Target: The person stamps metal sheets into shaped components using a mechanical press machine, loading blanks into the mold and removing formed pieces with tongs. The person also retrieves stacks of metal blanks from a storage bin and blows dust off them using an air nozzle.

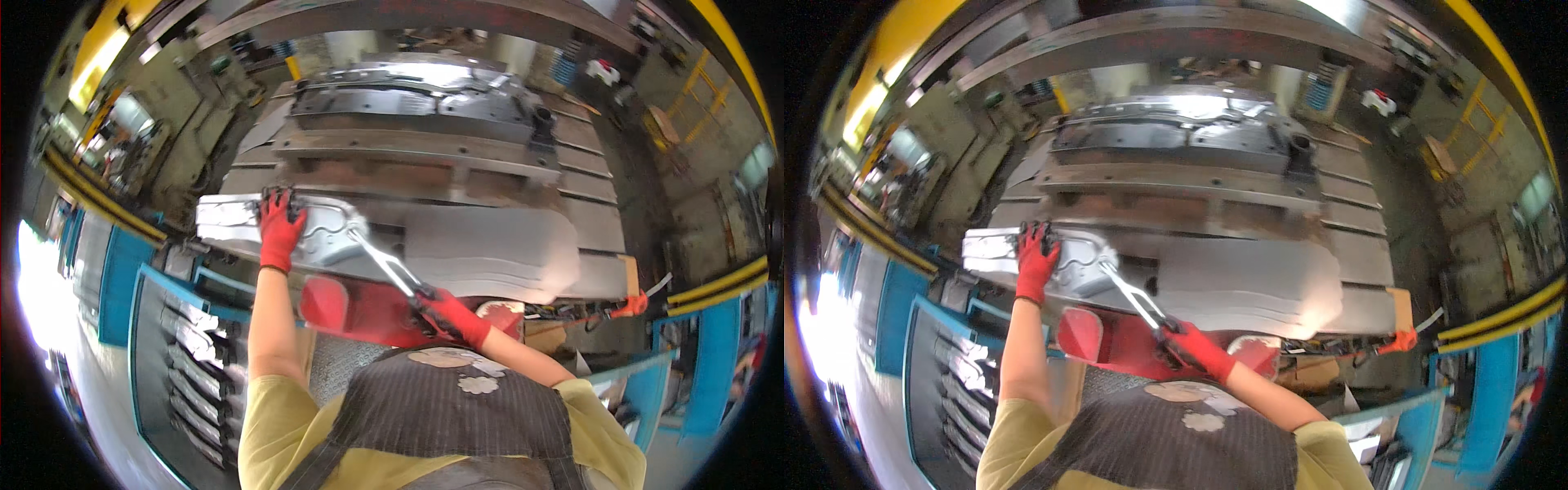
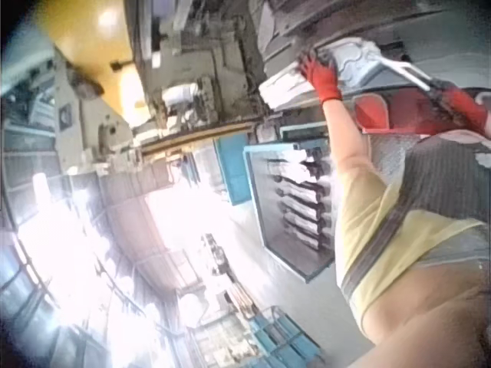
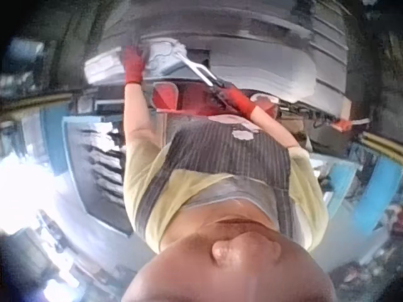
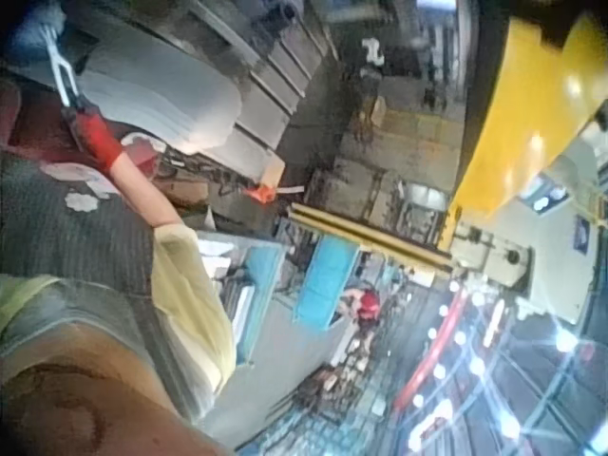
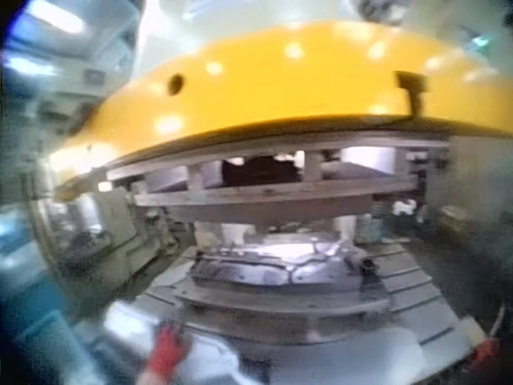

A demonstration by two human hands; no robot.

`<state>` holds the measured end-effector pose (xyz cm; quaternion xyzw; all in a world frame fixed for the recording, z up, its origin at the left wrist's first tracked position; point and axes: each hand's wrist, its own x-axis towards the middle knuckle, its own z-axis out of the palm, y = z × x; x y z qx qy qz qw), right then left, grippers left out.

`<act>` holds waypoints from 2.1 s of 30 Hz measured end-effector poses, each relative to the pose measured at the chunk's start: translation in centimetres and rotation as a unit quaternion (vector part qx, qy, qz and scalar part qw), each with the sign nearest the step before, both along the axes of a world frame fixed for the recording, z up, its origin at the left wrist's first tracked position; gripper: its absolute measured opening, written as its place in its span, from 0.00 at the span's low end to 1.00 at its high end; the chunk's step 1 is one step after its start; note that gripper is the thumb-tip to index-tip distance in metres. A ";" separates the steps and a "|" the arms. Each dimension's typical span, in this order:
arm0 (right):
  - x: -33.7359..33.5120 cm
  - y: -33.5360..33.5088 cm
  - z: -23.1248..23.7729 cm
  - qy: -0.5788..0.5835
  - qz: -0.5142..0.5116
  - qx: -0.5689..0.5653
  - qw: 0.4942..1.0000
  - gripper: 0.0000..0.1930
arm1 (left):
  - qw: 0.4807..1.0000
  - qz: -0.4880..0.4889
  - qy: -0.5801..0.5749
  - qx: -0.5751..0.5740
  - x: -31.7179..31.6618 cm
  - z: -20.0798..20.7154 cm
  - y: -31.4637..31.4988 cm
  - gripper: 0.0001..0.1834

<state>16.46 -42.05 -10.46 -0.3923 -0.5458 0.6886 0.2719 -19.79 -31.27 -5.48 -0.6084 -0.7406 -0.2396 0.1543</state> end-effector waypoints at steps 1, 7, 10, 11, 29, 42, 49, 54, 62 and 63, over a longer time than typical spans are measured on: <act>0.2 0.2 1.3 0.131 0.001 -0.141 0.981 0.20 | 0.998 0.012 0.053 -0.039 -0.1 -1.5 0.9 0.31; 8.0 -1.9 3.2 0.120 -0.128 -0.146 0.974 0.15 | 0.992 -0.113 0.022 0.043 3.6 1.4 -1.9 0.30; 12.9 -4.3 1.5 -0.037 -0.346 -0.042 0.937 0.20 | 0.959 -0.247 -0.111 0.079 9.2 1.5 -4.8 0.26; 14.6 -5.2 1.6 -0.053 -0.414 -0.014 0.909 0.20 | 0.945 -0.281 -0.162 0.045 11.1 1.4 -6.3 0.26; 25.2 -4.6 -3.3 -0.441 -0.455 0.155 0.758 0.23 | 0.809 -0.511 -0.241 -0.165 27.2 -0.8 -6.9 0.25; 35.8 -0.6 -5.7 -0.302 -0.607 0.101 0.728 0.16 | 0.812 -0.488 -0.256 -0.192 26.0 -3.6 -6.7 0.25; 38.3 -1.0 -8.3 -0.570 -0.455 0.065 0.681 0.35 | 0.838 -0.438 -0.244 -0.215 24.8 -4.8 -3.4 0.25; 35.4 1.2 -0.8 -0.623 -0.465 0.103 0.621 0.33 | 0.929 -0.268 -0.246 -0.068 23.2 -7.8 0.8 0.30; 32.7 12.9 -7.6 -0.342 -0.416 0.217 0.814 0.23 | 0.717 -0.168 -0.665 -0.126 21.6 -13.6 7.4 0.25; 33.0 13.8 -8.7 -0.337 -0.420 0.187 0.822 0.24 | 0.699 -0.164 -0.678 -0.156 21.8 -12.7 7.8 0.24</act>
